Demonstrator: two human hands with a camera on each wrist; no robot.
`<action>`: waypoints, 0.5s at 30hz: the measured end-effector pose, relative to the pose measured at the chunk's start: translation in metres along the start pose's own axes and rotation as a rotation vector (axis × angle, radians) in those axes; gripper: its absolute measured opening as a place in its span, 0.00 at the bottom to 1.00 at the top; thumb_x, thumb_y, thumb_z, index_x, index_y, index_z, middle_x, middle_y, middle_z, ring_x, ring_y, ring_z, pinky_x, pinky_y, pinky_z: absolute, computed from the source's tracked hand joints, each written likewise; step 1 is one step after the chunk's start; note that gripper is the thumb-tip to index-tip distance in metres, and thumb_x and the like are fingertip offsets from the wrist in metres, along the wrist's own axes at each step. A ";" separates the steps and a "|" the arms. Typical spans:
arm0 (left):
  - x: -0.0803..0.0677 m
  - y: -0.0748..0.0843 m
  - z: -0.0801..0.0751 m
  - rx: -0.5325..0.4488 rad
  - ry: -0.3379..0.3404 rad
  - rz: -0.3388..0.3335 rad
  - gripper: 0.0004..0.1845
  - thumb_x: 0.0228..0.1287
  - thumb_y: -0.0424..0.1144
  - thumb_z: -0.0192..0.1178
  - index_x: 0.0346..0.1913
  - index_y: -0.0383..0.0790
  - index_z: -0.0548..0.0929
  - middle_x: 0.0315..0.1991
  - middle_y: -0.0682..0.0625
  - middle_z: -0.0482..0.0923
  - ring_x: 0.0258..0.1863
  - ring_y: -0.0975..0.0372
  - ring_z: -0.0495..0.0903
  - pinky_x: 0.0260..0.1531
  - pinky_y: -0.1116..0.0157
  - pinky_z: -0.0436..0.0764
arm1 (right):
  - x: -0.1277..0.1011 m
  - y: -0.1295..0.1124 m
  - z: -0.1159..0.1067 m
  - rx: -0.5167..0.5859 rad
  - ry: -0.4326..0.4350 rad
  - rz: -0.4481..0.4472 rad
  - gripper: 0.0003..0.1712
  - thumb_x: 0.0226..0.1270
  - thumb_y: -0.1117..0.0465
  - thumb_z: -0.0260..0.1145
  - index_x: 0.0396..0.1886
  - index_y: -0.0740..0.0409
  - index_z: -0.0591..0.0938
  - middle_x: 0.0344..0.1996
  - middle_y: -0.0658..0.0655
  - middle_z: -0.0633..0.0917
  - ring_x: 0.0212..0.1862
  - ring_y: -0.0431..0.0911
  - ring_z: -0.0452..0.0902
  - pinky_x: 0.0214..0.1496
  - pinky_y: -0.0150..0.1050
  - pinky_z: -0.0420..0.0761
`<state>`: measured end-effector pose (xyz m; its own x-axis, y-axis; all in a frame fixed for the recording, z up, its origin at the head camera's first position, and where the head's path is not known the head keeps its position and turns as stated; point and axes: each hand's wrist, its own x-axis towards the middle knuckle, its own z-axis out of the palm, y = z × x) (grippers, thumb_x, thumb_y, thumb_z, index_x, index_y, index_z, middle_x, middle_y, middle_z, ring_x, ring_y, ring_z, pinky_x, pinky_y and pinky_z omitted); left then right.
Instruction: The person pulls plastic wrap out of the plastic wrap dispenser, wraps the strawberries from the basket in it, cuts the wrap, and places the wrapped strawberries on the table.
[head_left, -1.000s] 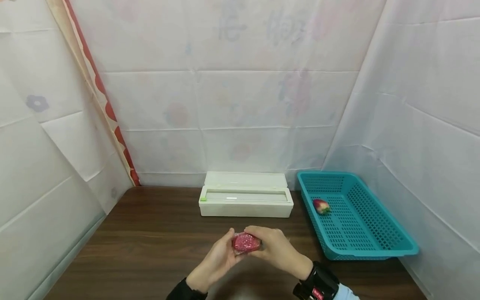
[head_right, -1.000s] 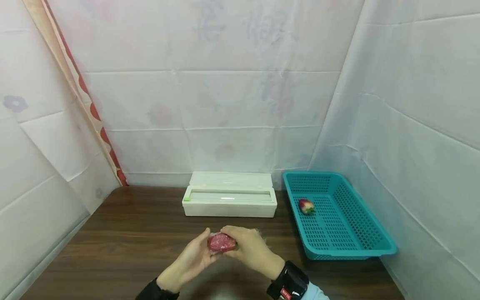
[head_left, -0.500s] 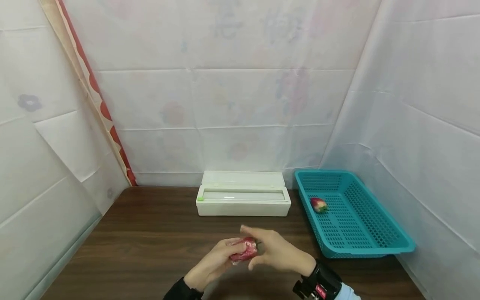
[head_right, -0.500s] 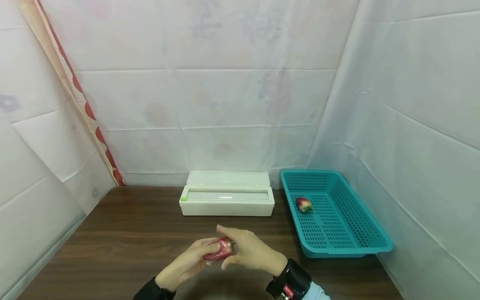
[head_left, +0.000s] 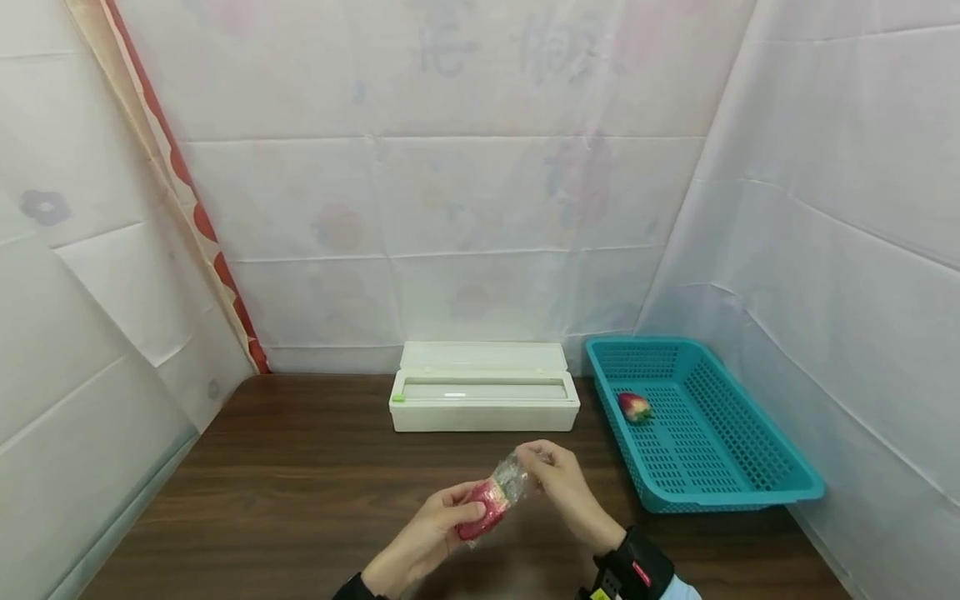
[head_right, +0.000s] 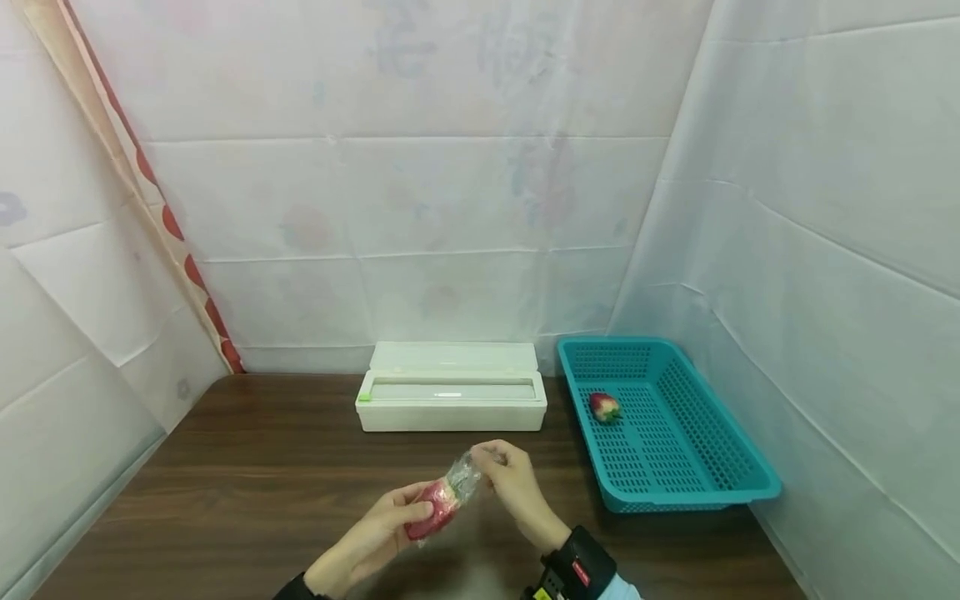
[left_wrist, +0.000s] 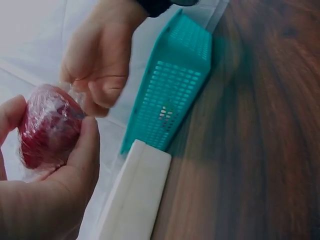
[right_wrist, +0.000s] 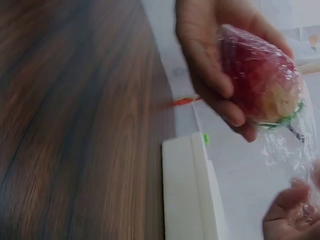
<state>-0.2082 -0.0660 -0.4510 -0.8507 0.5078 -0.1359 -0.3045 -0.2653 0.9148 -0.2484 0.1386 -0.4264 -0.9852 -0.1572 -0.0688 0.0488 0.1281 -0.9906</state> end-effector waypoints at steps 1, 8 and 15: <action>0.000 0.000 0.000 0.001 -0.003 -0.004 0.31 0.61 0.40 0.55 0.63 0.26 0.60 0.47 0.49 0.75 0.44 0.64 0.75 0.39 0.71 0.75 | 0.001 0.000 0.000 0.015 0.024 0.002 0.23 0.63 0.49 0.61 0.45 0.66 0.77 0.29 0.52 0.78 0.29 0.40 0.73 0.32 0.36 0.76; -0.002 -0.003 -0.005 -0.042 -0.070 0.011 0.30 0.62 0.38 0.54 0.62 0.25 0.61 0.44 0.52 0.77 0.43 0.66 0.77 0.40 0.71 0.77 | 0.009 -0.008 -0.002 0.105 0.142 0.035 0.14 0.64 0.58 0.60 0.36 0.67 0.78 0.24 0.50 0.74 0.24 0.38 0.68 0.25 0.30 0.70; -0.007 -0.005 -0.007 -0.005 -0.037 0.024 0.29 0.61 0.37 0.55 0.61 0.24 0.63 0.44 0.51 0.77 0.42 0.65 0.76 0.40 0.71 0.77 | 0.005 -0.005 -0.002 -0.050 0.068 -0.015 0.24 0.66 0.47 0.56 0.49 0.62 0.75 0.30 0.53 0.75 0.25 0.42 0.69 0.25 0.34 0.71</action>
<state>-0.2036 -0.0739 -0.4577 -0.8417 0.5308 -0.0994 -0.2859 -0.2818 0.9159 -0.2535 0.1389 -0.4213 -0.9947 -0.0929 -0.0439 0.0271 0.1752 -0.9842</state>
